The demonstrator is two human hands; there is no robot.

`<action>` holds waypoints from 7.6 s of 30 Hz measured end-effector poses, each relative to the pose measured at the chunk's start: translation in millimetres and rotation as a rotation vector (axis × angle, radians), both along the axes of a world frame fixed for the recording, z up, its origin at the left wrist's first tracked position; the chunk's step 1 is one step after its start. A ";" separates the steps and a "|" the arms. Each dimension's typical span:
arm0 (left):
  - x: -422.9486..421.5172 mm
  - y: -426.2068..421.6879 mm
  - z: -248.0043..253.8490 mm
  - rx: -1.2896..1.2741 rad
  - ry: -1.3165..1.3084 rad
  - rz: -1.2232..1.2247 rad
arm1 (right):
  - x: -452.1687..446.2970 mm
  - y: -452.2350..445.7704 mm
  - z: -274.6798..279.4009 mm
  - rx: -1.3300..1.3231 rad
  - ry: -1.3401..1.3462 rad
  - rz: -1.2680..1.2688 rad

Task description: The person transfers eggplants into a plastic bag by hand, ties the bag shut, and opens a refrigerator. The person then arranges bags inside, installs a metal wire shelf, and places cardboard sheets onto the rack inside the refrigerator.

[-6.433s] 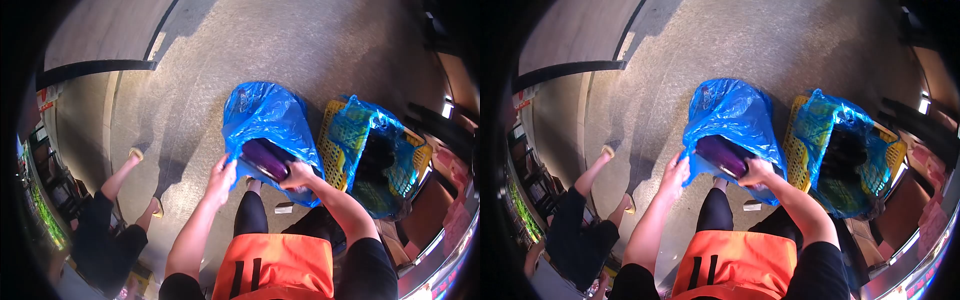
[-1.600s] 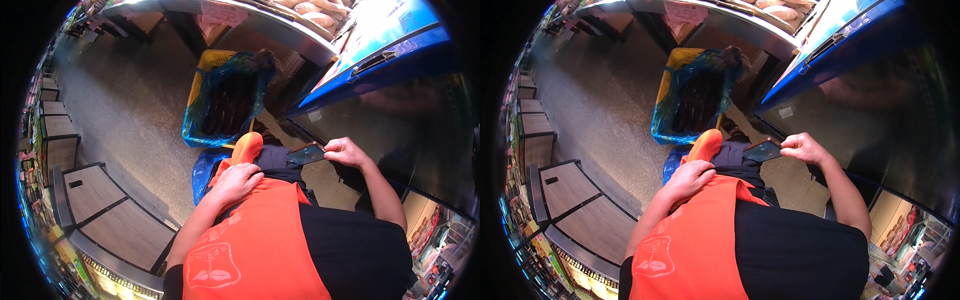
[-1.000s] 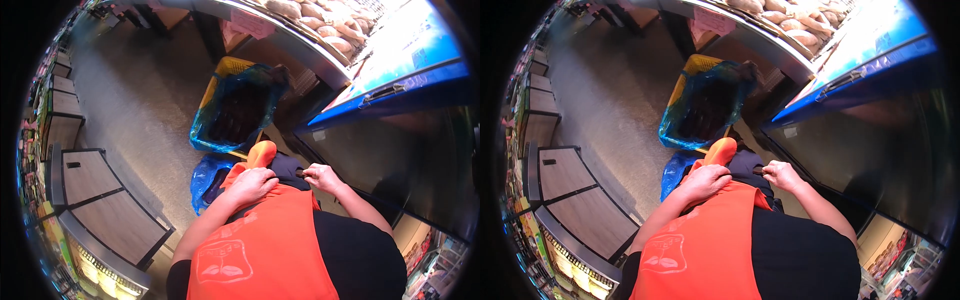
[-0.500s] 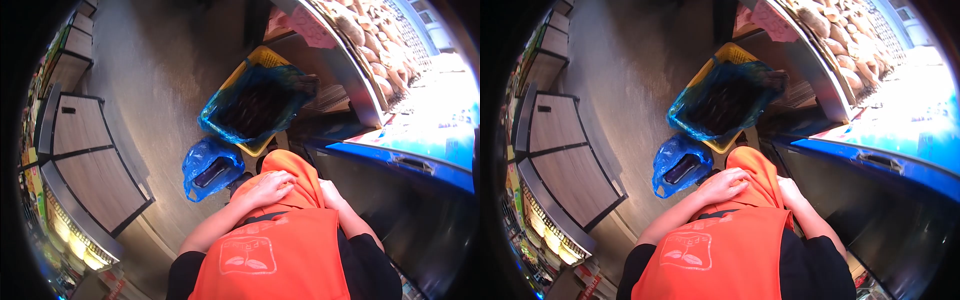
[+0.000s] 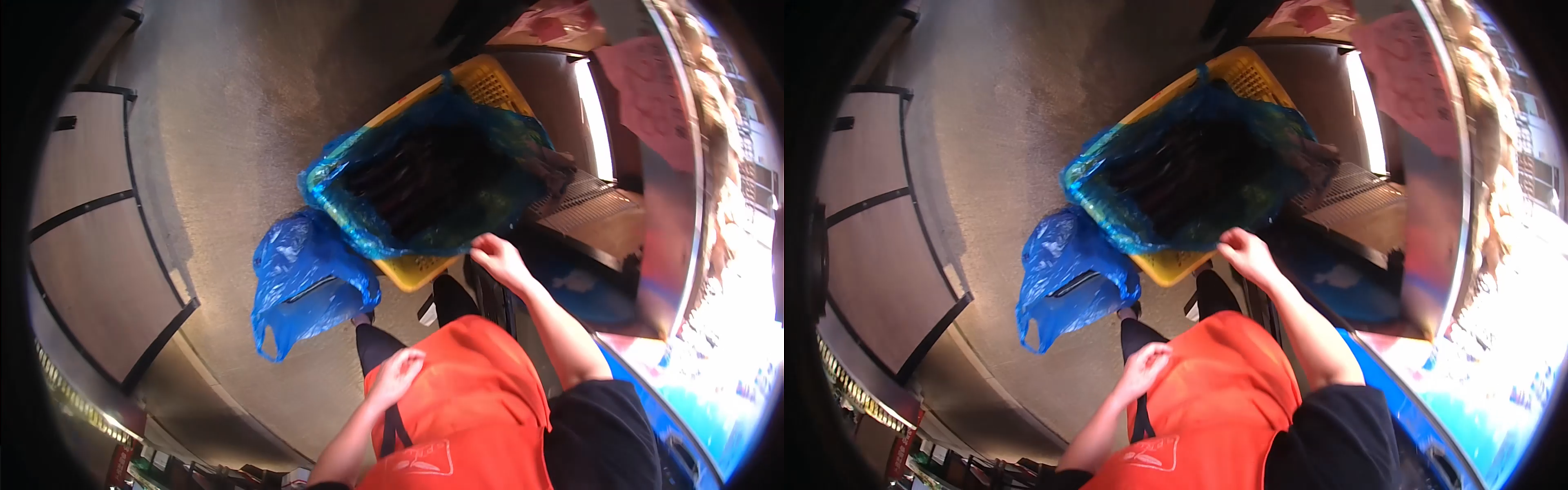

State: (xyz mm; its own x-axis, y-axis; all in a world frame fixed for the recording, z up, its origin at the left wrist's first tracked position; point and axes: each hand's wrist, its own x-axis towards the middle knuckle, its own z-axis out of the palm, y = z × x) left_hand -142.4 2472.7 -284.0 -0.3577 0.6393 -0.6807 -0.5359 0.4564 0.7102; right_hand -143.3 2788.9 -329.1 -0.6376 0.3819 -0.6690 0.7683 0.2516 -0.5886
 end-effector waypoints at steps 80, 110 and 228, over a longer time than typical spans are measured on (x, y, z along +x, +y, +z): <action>-97.5 83.4 -155.5 0.182 -0.663 0.821 | -7.4 8.7 -133.8 -0.893 -0.384 -0.699; -47.5 -267.5 -155.7 -0.260 0.128 1.292 | -84.1 -348.3 -141.2 -0.812 -0.657 0.666; -114.9 -185.0 -160.1 -0.405 0.234 1.484 | -247.2 43.1 -454.1 0.189 -0.352 1.995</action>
